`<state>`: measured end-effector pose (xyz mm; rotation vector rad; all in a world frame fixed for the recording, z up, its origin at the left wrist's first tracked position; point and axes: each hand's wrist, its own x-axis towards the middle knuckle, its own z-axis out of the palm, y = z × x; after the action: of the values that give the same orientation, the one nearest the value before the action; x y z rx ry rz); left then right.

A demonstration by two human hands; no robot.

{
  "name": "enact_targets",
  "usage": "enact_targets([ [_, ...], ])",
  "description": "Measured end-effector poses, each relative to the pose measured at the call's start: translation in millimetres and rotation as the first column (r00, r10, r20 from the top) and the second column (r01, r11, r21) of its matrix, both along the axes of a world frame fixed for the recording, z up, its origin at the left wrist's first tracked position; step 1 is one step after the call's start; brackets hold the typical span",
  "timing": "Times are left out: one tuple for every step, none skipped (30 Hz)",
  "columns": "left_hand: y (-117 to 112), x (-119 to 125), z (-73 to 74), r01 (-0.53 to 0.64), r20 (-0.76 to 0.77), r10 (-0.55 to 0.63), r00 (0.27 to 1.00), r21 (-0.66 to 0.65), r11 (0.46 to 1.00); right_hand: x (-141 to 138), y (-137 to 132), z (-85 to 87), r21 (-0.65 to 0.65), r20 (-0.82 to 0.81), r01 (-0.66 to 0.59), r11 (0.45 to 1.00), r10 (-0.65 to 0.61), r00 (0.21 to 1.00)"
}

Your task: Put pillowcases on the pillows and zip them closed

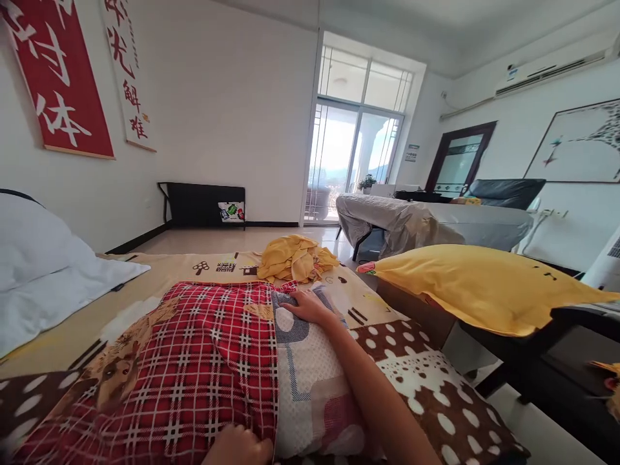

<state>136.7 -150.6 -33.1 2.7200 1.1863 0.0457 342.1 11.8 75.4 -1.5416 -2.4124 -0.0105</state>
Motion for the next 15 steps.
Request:
enact_targets([
  [4,-9,17.3,-0.046,0.034,0.045,0.998,0.019,0.999,-3,-3,-3.3,0.019,0.019,-0.004,1.0,0.004,1.0],
  [11,-17,37.2,-0.098,0.087,0.093,0.992,0.058,0.994,-6,-6,-5.7,0.052,0.032,-0.003,0.999,0.001,0.999],
  [19,-23,58.2,-0.144,0.131,0.132,0.983,0.091,0.985,-9,-11,-7.2,0.094,0.043,-0.002,0.996,-0.002,0.999],
  [28,-26,78.7,-0.206,0.168,0.183,0.969,0.127,0.97,-11,-16,-7.9,0.144,0.056,-0.007,0.99,-0.002,0.998],
  [38,-26,97.4,-0.274,0.211,0.237,0.949,0.173,0.946,-13,-23,-8.0,0.195,0.068,-0.017,0.981,0.003,0.998],
  [48,-23,113.5,-0.325,0.244,0.271,0.931,0.218,0.92,-15,-30,-7.6,0.24,0.075,-0.03,0.97,0.012,0.997],
  [56,-19,126.4,-0.363,0.268,0.294,0.917,0.261,0.894,-16,-38,-6.8,0.281,0.078,-0.045,0.959,0.024,0.997],
  [63,-13,136.2,-0.388,0.282,0.308,0.909,0.299,0.872,-17,-46,-5.5,0.313,0.08,-0.059,0.948,0.036,0.996],
  [69,-7,143.1,-0.4,0.284,0.315,0.906,0.328,0.856,-16,-54,-3.6,0.339,0.082,-0.075,0.938,0.05,0.995],
  [72,-2,147.7,-0.407,0.28,0.321,0.905,0.347,0.845,-15,-63,-0.9,0.354,0.087,-0.095,0.931,0.068,0.994],
  [74,2,150.4,-0.412,0.271,0.329,0.905,0.357,0.838,-12,-72,2.6,0.355,0.095,-0.121,0.927,0.093,0.991],
  [75,5,151.9,-0.415,0.26,0.338,0.905,0.358,0.837,-10,-80,6.9,0.34,0.103,-0.153,0.928,0.126,0.987],
  [75,6,152.4,-0.417,0.247,0.347,0.905,0.354,0.837,-7,-88,11.9,0.311,0.111,-0.188,0.932,0.161,0.981],
  [75,5,152.4,-0.417,0.231,0.354,0.906,0.347,0.84,-5,-95,17.2,0.276,0.116,-0.217,0.936,0.192,0.974],
  [76,4,151.9,-0.416,0.219,0.36,0.907,0.341,0.843,-4,-102,22.5,0.244,0.116,-0.24,0.94,0.217,0.969],
])
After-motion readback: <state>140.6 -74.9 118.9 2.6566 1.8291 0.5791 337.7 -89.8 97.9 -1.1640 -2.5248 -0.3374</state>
